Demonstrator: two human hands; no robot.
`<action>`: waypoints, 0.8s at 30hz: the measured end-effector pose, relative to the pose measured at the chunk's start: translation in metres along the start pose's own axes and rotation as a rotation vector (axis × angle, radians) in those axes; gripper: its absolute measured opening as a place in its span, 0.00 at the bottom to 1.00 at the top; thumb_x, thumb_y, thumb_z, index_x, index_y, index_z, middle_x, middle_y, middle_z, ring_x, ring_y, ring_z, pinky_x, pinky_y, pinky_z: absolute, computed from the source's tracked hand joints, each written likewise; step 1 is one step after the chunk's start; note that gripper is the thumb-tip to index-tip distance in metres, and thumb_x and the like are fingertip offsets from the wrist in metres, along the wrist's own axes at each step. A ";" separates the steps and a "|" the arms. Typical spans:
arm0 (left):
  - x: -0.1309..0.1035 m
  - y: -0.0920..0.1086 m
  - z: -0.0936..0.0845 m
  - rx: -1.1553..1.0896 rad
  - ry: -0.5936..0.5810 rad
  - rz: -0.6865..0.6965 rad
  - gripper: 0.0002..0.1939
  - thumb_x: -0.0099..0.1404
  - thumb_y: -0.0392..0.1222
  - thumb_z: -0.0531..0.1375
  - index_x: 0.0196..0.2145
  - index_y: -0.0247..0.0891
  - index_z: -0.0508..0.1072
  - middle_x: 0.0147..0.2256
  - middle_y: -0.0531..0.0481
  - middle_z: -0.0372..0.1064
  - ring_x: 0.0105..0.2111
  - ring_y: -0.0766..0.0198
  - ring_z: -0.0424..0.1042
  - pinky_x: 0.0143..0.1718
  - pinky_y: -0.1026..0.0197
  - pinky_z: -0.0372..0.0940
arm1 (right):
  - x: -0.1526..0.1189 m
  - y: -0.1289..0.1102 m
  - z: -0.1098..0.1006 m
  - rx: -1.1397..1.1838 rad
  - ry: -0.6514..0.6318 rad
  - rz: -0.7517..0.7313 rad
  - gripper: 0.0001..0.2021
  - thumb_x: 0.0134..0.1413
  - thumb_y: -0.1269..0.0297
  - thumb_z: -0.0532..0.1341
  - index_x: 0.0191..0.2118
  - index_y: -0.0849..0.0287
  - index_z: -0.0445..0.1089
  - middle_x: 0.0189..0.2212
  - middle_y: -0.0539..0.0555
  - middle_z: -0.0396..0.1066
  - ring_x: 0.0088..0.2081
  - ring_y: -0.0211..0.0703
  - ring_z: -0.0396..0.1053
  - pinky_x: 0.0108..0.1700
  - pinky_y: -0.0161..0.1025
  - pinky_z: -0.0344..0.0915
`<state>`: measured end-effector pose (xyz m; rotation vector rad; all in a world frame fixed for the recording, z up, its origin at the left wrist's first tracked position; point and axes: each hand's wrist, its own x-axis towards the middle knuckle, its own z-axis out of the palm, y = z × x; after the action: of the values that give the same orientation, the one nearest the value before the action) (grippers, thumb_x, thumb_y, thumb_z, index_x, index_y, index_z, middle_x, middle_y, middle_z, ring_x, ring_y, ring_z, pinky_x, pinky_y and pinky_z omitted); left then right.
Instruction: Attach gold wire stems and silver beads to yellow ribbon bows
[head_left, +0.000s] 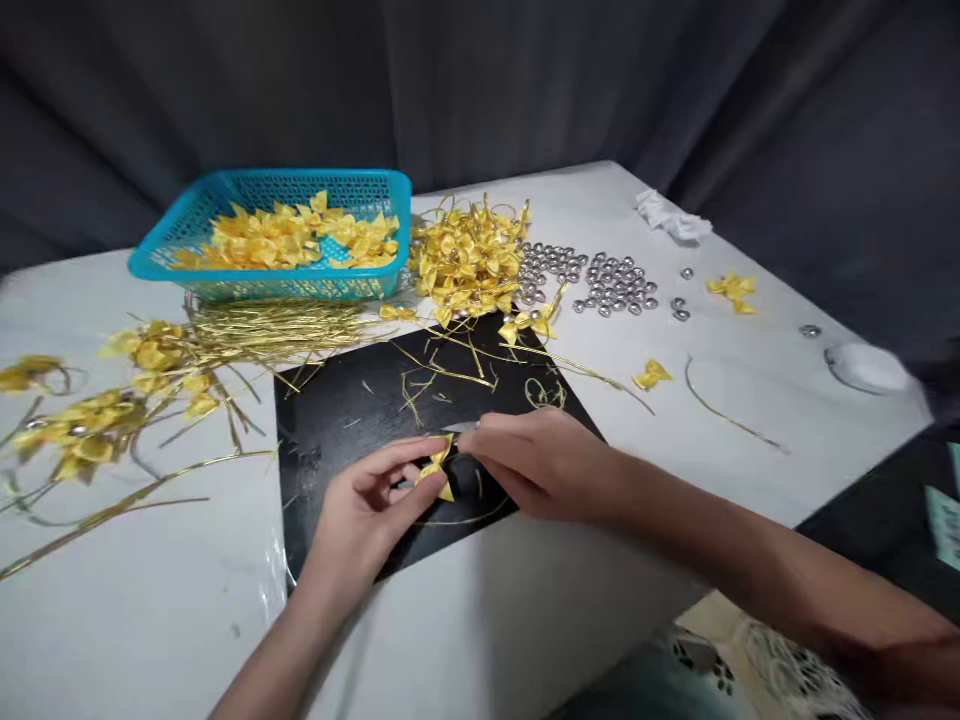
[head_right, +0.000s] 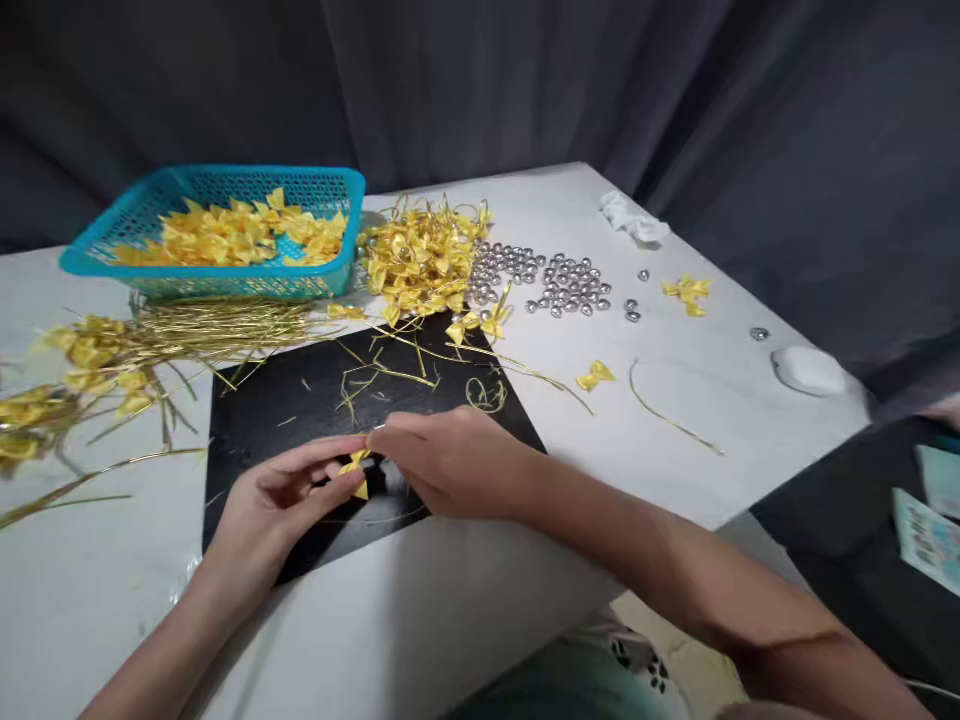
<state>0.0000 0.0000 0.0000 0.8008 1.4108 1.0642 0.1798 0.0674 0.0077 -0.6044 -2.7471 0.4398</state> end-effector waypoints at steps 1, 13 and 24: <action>0.000 0.001 0.000 0.000 0.011 0.006 0.11 0.45 0.35 0.68 0.30 0.41 0.80 0.35 0.51 0.76 0.23 0.77 0.67 0.23 0.78 0.63 | -0.001 0.000 0.000 -0.001 0.020 -0.011 0.10 0.58 0.74 0.48 0.41 0.61 0.64 0.27 0.49 0.65 0.23 0.34 0.59 0.21 0.32 0.43; 0.000 -0.004 0.000 0.056 0.031 0.096 0.07 0.46 0.36 0.67 0.27 0.43 0.80 0.32 0.51 0.78 0.30 0.69 0.75 0.28 0.75 0.68 | 0.000 -0.019 0.009 -0.310 0.229 -0.218 0.12 0.58 0.77 0.45 0.35 0.66 0.65 0.20 0.49 0.65 0.18 0.35 0.59 0.21 0.36 0.47; -0.004 -0.006 0.002 0.194 0.115 0.209 0.05 0.51 0.38 0.64 0.28 0.41 0.80 0.32 0.49 0.78 0.32 0.65 0.76 0.29 0.72 0.69 | -0.003 -0.034 0.032 -0.326 0.282 -0.106 0.14 0.56 0.80 0.42 0.33 0.68 0.63 0.18 0.51 0.64 0.15 0.36 0.59 0.16 0.36 0.48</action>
<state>0.0033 -0.0049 -0.0038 1.0600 1.5705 1.1589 0.1591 0.0295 -0.0100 -0.5438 -2.5751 -0.1158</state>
